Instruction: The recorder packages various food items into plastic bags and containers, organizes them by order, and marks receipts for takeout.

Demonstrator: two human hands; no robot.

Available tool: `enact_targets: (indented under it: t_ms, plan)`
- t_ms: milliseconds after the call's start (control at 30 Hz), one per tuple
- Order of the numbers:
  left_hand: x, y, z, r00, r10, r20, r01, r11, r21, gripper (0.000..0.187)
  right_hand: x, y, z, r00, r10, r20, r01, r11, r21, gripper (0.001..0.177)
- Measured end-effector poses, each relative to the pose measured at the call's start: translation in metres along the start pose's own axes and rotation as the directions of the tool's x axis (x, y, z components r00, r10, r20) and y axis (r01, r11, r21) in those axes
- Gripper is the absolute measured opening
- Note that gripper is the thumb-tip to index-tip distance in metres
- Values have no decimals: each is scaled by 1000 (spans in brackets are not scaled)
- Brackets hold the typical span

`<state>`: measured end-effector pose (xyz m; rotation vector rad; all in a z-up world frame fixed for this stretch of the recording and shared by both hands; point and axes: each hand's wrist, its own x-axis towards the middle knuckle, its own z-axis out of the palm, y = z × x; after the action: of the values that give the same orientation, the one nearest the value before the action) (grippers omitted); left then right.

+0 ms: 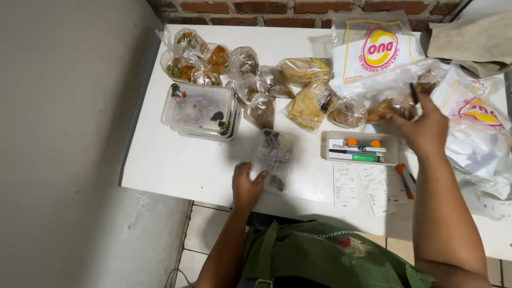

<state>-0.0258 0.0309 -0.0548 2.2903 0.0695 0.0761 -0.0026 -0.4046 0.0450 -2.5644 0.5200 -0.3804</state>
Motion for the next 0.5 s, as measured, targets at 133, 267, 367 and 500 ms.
enact_targets:
  t_ms: [133, 267, 367, 500]
  plan:
    - [-3, -26, -16, 986, -156, -56, 144, 974, -172, 32, -16, -4, -24, 990, -49, -135, 74, 979, 190, 63]
    - [-7, -38, -41, 974, -175, -146, 166, 983, -73, 31, -35, -45, -30, 994, 106, 23, -101, 834, 542, 74]
    - [-6, -35, -46, 970, -234, -62, 222, 962, -160, 37, -45, -93, -4, 914, -196, 354, -59, 801, 596, 74]
    - [-8, -49, -38, 961, -277, 5, 254, 873, -417, 50, -65, -188, 37, 729, -420, 541, 198, 885, 421, 81]
